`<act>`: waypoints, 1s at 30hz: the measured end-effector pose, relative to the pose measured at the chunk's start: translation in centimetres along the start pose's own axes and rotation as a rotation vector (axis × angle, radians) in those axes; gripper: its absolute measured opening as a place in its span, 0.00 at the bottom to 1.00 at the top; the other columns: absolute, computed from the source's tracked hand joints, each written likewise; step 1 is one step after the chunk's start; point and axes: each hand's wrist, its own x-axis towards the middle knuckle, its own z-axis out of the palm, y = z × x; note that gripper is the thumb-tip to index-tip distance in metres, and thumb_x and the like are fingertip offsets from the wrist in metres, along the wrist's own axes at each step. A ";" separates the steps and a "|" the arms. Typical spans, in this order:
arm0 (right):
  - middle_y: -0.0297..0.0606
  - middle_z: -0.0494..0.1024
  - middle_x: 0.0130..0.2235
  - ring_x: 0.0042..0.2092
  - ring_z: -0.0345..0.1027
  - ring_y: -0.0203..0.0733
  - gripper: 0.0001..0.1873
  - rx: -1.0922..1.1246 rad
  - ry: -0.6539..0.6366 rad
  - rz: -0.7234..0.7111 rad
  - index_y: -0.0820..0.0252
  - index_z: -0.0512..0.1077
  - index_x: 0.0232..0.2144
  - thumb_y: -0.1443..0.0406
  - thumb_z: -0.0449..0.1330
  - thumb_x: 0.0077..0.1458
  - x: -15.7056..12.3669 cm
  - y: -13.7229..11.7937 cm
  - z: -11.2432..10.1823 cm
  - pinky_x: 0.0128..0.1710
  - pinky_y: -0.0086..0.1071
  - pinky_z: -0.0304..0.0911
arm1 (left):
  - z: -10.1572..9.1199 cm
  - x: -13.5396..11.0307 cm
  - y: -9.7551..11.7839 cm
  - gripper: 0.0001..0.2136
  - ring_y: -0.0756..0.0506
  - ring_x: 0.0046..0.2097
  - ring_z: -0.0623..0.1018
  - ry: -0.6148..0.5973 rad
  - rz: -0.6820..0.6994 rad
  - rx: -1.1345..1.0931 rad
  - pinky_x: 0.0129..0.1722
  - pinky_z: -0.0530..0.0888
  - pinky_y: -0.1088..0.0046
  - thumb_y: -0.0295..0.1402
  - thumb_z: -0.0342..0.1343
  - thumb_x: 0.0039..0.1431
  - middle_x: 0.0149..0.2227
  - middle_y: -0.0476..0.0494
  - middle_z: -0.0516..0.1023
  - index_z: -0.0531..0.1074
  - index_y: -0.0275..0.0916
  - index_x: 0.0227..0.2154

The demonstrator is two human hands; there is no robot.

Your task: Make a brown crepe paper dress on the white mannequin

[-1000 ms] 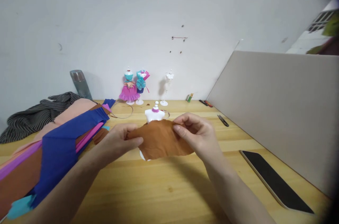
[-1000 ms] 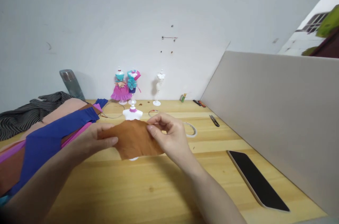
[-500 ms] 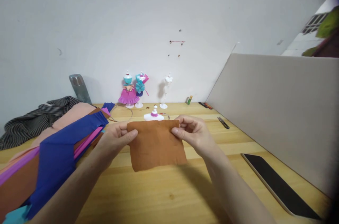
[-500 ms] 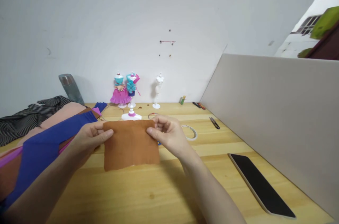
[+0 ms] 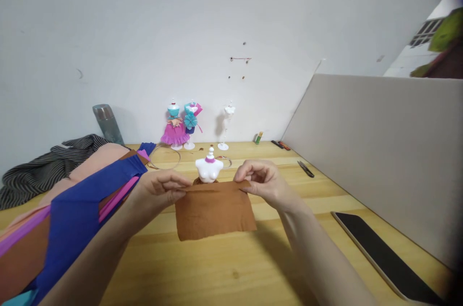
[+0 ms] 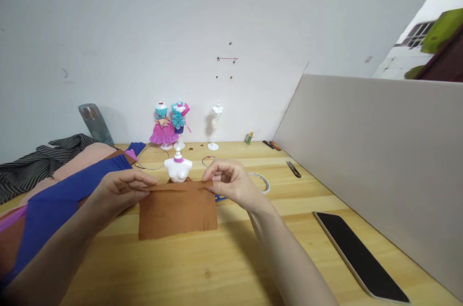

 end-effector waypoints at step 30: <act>0.38 0.73 0.30 0.32 0.68 0.40 0.03 -0.308 0.112 -0.264 0.58 0.70 0.28 0.66 0.60 0.53 -0.1 1.0 0.7 0.32 0.34 0.64 | 0.8 0.5 -1.0 0.07 0.43 0.34 0.80 0.242 0.027 -0.081 0.30 0.76 0.73 0.28 0.65 0.41 0.31 0.43 0.83 0.79 0.39 0.28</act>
